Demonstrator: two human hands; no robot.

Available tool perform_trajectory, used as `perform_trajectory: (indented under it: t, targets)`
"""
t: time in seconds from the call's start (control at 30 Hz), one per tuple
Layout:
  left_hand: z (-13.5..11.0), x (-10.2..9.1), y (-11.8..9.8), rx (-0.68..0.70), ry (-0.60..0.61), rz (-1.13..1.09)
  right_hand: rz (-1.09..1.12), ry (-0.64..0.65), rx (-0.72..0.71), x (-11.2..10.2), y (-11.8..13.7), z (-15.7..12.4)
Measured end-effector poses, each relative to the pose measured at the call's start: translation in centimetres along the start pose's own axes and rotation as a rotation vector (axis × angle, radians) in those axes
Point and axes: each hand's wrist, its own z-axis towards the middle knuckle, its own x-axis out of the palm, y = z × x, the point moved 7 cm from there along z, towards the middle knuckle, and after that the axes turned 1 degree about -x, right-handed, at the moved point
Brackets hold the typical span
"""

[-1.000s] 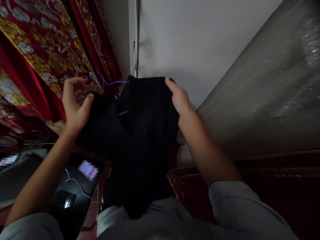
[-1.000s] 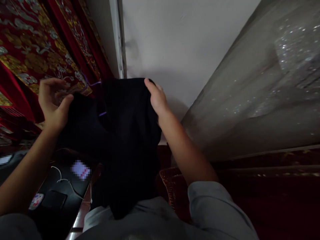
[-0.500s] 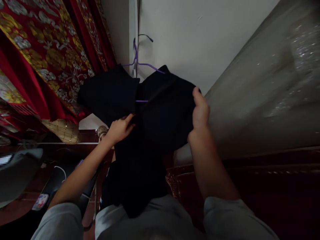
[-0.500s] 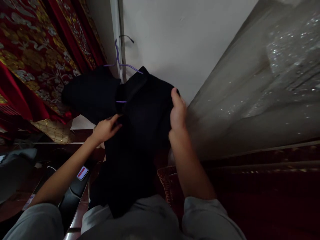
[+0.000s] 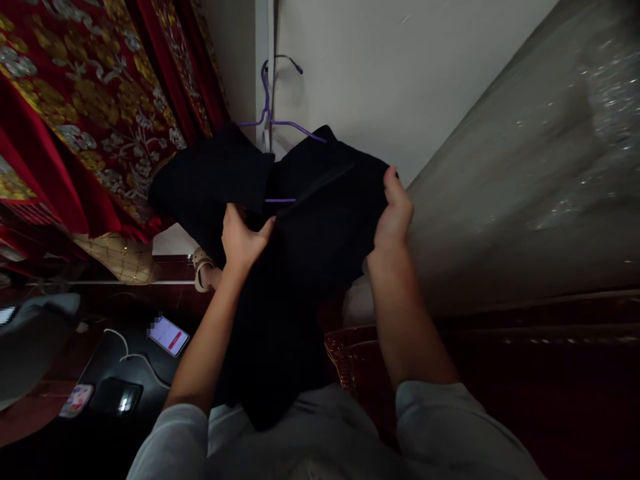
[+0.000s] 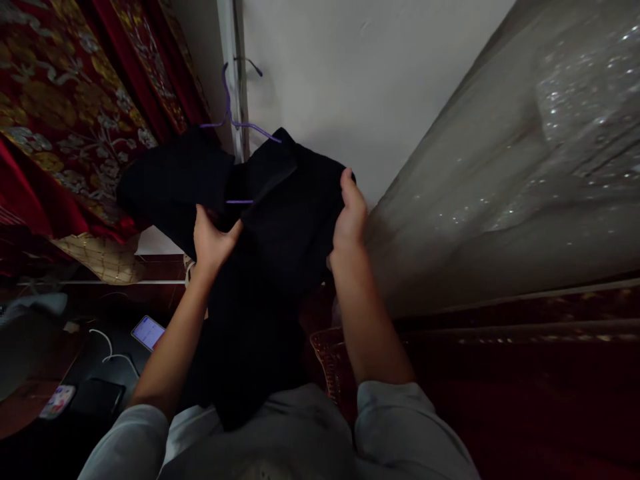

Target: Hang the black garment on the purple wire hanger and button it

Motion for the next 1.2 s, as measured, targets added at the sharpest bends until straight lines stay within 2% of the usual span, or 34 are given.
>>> perform_trajectory:
  t: [0.1,0.23,0.3,0.37,0.43,0.47,0.5,0.57,0.6,0.63,0.67,0.8,0.93,1.03,1.1,1.2]
  targets:
    - [0.1,0.6,0.8,0.02,-0.142,0.02,0.087,-0.012,0.044,0.2,-0.4,-0.3]
    - [-0.9,1.4,3.0,-0.006,-0.077,-0.035,0.062,-0.026,0.047,-0.7,-0.4,0.8]
    - [-3.0,0.6,3.6,-0.045,-0.057,-0.098,0.012,-0.132,0.086,-2.6,-1.2,0.3]
    - [-5.8,-0.7,4.0,-0.125,-0.065,-0.178,-0.031,-0.306,0.045,-5.1,-1.9,-2.2]
    - [-8.4,-1.6,4.2,-0.246,-0.052,-0.235,-0.069,-0.429,-0.086,-6.5,-2.2,-6.4]
    - [-9.5,-1.9,4.1,-0.304,-0.029,-0.255,-0.09,-0.406,-0.122,-6.2,-2.5,-8.6]
    - [-10.2,-2.0,3.8,-0.346,0.006,-0.272,-0.134,-0.25,-0.039,-4.8,-3.6,-10.4]
    - [-10.9,-1.9,2.7,-0.368,0.09,-0.318,-0.21,0.334,0.292,0.3,-7.0,-14.5]
    - [-10.9,-2.0,2.0,-0.357,0.112,-0.352,-0.243,0.563,0.409,2.4,-8.1,-16.7]
    - [-10.8,-2.2,1.4,-0.343,0.112,-0.392,-0.258,0.716,0.473,4.0,-8.7,-18.4]
    - [-10.6,-2.5,0.8,-0.331,0.091,-0.438,-0.259,0.781,0.476,5.1,-8.8,-19.2]
    - [-10.4,-3.5,0.1,-0.31,-0.036,-0.702,-0.138,0.7,0.35,6.5,-7.7,-19.0]
    - [-10.8,-3.7,-0.3,-0.281,-0.085,-0.913,-0.11,0.615,0.39,5.5,-8.3,-18.9]
    - [-11.1,-3.8,-1.0,-0.271,-0.089,-0.965,-0.131,0.603,0.385,5.0,-8.7,-18.8]
    - [-11.3,-3.8,-1.6,-0.261,-0.073,-0.972,-0.137,0.629,0.353,5.1,-8.7,-18.8]
    - [-11.5,-3.8,-2.3,-0.241,-0.054,-0.969,-0.131,0.592,0.285,5.2,-8.3,-18.8]
